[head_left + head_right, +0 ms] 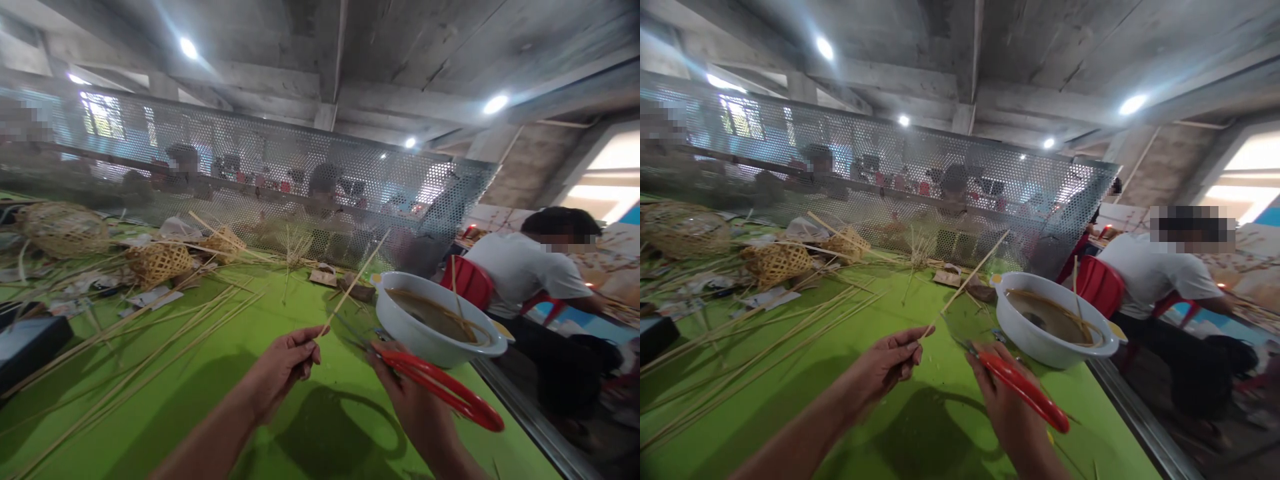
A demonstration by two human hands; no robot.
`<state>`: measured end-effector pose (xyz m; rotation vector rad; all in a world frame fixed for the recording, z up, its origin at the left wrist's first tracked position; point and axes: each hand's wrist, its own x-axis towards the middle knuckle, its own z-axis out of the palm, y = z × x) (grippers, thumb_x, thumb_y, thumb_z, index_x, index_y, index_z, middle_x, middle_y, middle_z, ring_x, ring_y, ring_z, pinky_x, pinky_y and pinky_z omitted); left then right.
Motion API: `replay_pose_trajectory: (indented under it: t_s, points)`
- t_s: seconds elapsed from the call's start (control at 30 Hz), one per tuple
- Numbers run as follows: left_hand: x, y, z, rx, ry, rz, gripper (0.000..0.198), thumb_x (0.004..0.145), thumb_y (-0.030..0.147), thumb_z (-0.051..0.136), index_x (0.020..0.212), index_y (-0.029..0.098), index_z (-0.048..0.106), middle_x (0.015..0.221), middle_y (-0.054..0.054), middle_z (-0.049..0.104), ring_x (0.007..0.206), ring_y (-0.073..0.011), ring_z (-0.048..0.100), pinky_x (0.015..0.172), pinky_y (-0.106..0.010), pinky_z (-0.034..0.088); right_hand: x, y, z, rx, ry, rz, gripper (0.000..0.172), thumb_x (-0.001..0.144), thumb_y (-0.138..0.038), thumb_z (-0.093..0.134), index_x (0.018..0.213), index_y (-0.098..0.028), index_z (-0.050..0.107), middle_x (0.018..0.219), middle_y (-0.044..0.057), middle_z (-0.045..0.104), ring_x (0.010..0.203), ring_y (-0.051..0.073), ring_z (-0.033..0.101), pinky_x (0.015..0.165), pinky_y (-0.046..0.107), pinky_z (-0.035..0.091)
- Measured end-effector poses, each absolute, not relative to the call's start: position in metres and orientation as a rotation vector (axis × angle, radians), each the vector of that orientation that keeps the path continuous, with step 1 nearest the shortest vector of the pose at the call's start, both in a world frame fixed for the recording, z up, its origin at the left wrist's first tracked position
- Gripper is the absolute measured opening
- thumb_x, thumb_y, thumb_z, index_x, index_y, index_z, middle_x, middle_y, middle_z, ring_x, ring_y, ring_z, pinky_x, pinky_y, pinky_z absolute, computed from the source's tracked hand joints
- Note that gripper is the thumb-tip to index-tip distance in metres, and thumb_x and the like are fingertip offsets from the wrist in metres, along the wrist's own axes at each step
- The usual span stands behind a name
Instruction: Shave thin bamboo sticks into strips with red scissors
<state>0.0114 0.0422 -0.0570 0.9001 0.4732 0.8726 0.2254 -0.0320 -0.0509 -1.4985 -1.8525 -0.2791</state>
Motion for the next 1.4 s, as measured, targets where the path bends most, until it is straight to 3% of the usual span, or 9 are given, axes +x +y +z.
replay_pose_trajectory:
  t_s: [0.23,0.53,0.83,1.03,1.4]
  points:
    - [0.01,0.045,-0.061,0.9,0.51,0.879,0.034,0.074,0.02,0.069,0.108,0.014,0.067,0.07,-0.001,0.058,0.05,-0.0027,0.039,0.046,-0.015,0.026,0.221,-0.034,-0.057,-1.478,-1.966,-0.174,0.022,0.094,-0.038,0.044,0.098,-0.025,0.061,0.088,0.002,0.068,0.079,0.019,0.066,0.071,0.03,0.053]
    - [0.012,0.045,-0.059,0.848,0.47,0.884,0.035,0.071,0.019,0.071,0.106,0.012,0.068,0.066,0.0,0.056,0.047,-0.0026,0.037,0.044,-0.015,0.024,0.219,-0.034,-0.057,-1.457,-1.924,-0.199,0.025,0.093,-0.04,0.045,0.097,-0.023,0.063,0.09,0.004,0.069,0.084,0.021,0.067,0.072,0.031,0.054]
    - [0.011,0.042,-0.056,0.856,0.463,0.889,0.035,0.075,0.016,0.067,0.109,0.012,0.067,0.066,-0.001,0.055,0.047,-0.0026,0.037,0.044,-0.014,0.026,0.219,-0.034,-0.059,-1.46,-1.87,-0.225,0.026,0.092,-0.042,0.047,0.092,-0.023,0.065,0.087,0.003,0.071,0.079,0.022,0.068,0.069,0.031,0.055]
    - [0.01,0.039,-0.053,0.865,0.478,0.878,0.034,0.077,0.017,0.065,0.111,0.013,0.066,0.07,-0.001,0.057,0.048,-0.0025,0.039,0.044,-0.014,0.025,0.217,-0.035,-0.059,-1.486,-1.809,-0.251,0.027,0.092,-0.042,0.048,0.097,-0.022,0.065,0.093,0.006,0.07,0.086,0.024,0.067,0.076,0.035,0.053]
    - [0.011,0.042,-0.054,0.865,0.47,0.901,0.035,0.074,0.018,0.068,0.108,0.012,0.067,0.07,-0.002,0.057,0.047,-0.003,0.036,0.044,-0.016,0.022,0.213,-0.036,-0.058,-1.445,-1.916,-0.21,0.023,0.094,-0.038,0.045,0.1,-0.024,0.062,0.087,0.003,0.068,0.077,0.02,0.066,0.068,0.029,0.053]
